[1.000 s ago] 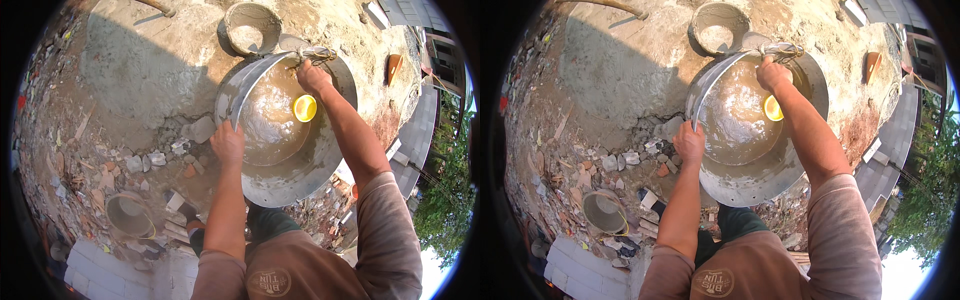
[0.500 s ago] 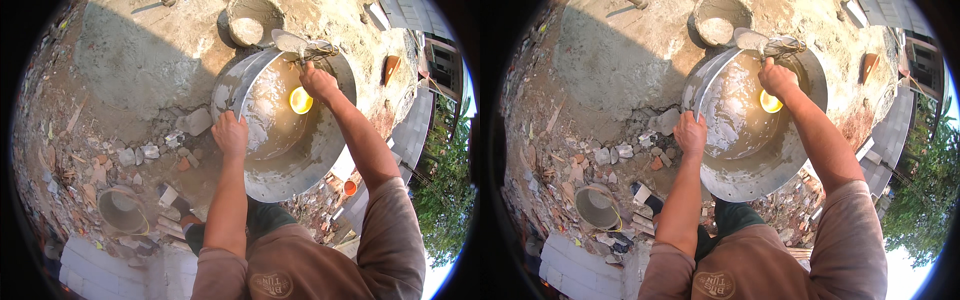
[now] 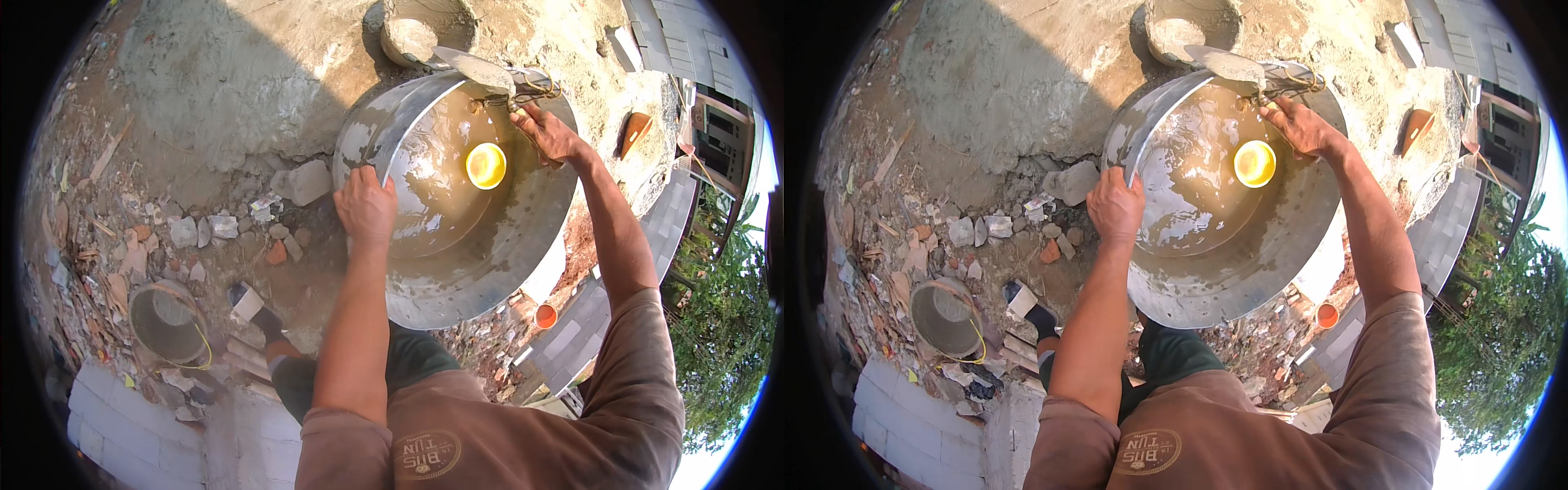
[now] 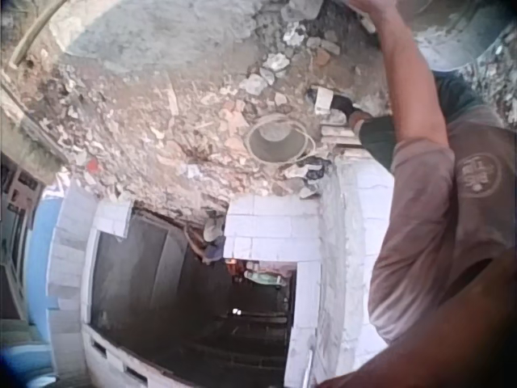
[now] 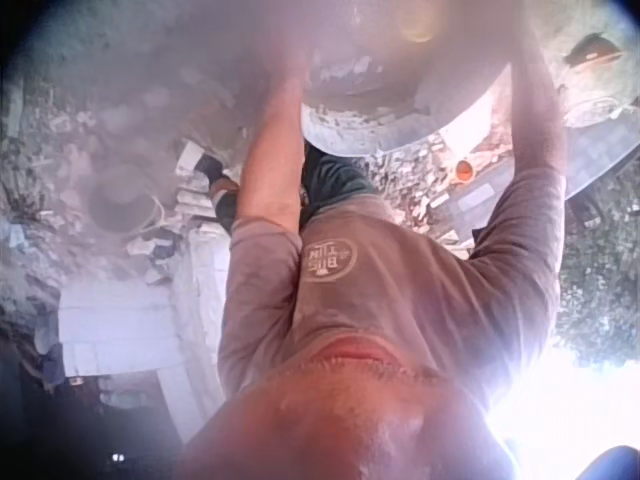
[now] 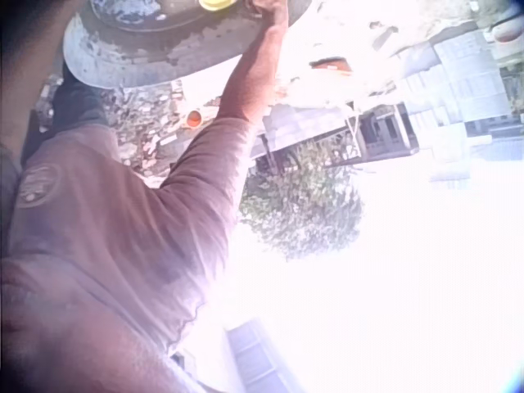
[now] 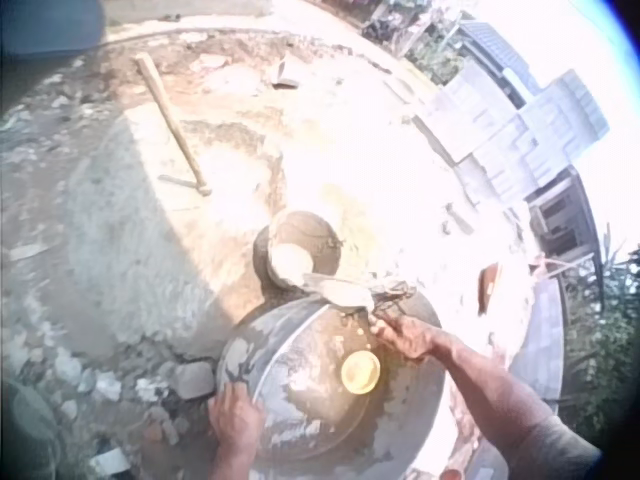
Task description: The person scoops wet cement from a bucket and applies it to a concrete wall using a trowel. They repeatedly return to the bucket to gather more cement and continue smoothing the wall surface.
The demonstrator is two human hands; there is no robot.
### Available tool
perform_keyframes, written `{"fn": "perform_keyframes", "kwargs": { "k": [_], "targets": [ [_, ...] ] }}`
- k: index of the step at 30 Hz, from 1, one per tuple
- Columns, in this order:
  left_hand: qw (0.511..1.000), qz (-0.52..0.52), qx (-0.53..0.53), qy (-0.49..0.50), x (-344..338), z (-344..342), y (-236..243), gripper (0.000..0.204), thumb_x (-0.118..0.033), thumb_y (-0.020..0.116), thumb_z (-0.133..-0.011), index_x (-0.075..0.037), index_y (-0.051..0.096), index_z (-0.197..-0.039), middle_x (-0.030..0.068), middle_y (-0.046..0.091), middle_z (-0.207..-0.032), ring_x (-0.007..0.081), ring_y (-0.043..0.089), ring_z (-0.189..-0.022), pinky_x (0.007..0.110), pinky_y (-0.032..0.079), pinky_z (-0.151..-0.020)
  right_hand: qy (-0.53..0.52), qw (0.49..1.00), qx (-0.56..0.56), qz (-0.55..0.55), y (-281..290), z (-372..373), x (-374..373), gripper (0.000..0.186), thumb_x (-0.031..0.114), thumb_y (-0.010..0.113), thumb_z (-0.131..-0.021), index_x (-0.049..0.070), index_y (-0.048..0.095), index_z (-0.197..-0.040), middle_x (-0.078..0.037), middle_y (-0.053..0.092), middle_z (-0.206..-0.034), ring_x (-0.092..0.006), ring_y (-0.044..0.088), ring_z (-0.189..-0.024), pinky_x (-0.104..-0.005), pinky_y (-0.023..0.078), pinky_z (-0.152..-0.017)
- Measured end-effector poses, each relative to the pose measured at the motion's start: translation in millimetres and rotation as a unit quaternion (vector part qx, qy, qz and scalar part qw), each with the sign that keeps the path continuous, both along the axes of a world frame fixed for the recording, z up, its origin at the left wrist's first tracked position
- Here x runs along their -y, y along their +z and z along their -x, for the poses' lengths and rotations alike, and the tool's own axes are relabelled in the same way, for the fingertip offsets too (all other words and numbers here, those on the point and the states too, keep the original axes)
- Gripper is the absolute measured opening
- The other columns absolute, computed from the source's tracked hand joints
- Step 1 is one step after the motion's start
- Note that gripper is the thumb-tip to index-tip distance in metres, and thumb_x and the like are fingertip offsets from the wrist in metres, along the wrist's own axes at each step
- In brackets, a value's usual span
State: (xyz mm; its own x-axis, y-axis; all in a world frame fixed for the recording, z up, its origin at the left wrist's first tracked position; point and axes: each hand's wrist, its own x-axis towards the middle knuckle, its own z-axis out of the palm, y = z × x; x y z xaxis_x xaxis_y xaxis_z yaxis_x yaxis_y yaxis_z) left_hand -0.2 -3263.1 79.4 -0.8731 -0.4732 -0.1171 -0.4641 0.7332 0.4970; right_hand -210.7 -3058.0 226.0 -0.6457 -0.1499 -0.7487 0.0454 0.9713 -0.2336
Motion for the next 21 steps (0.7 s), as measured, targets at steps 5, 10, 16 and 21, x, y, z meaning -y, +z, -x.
{"fn": "perform_keyframes", "kwargs": {
  "k": [5,10,16,21],
  "targets": [
    [1.0,-0.004,-0.005,-0.015,2.5,0.8,0.7,0.018,-0.024,0.064,-0.078,-0.008,0.055,-0.08,0.0067,0.059,-0.077,0.028,0.06,-0.073,0.042,0.044,-0.063,0.052,0.997,0.049,-0.035,-11.0,39.2,-0.4,0.062,0.058,0.04,-0.089,0.004,0.051,-0.119,-0.008,0.05,-0.057,-0.0177,0.051,-0.041,-0.0325,0.041,-0.04],
    [1.0,0.007,-0.014,-0.022,1.3,0.3,-1.6,0.019,-0.025,0.064,-0.079,-0.008,0.055,-0.08,0.0069,0.059,-0.077,0.0287,0.06,-0.072,0.042,0.044,-0.063,0.041,0.997,0.065,-0.015,-21.5,37.4,-22.7,0.062,0.058,0.039,-0.088,0.007,0.05,-0.122,-0.009,0.051,-0.057,-0.019,0.051,-0.041,-0.0341,0.042,-0.044],
    [1.0,0.004,0.004,-0.016,3.3,-0.6,-0.9,0.019,-0.025,0.063,-0.08,-0.008,0.055,-0.08,0.0068,0.059,-0.077,0.0286,0.06,-0.073,0.042,0.044,-0.063,0.108,0.994,0.002,-0.007,-7.5,20.8,-15.2,0.056,0.048,0.041,-0.092,-0.002,0.052,-0.115,-0.019,0.057,-0.077,-0.0267,0.059,-0.053,-0.0374,0.047,-0.048],
    [0.999,0.015,-0.012,-0.041,3.3,4.9,1.2,0.018,-0.025,0.062,-0.081,-0.008,0.054,-0.079,0.0071,0.058,-0.077,0.0279,0.06,-0.072,0.042,0.044,-0.062,0.044,0.997,0.045,-0.038,-12.5,42.3,-8.0,0.063,0.055,0.041,-0.089,0.0,0.052,-0.118,-0.02,0.058,-0.081,-0.0227,0.054,-0.046,-0.0391,0.046,-0.048]
  ]
}}
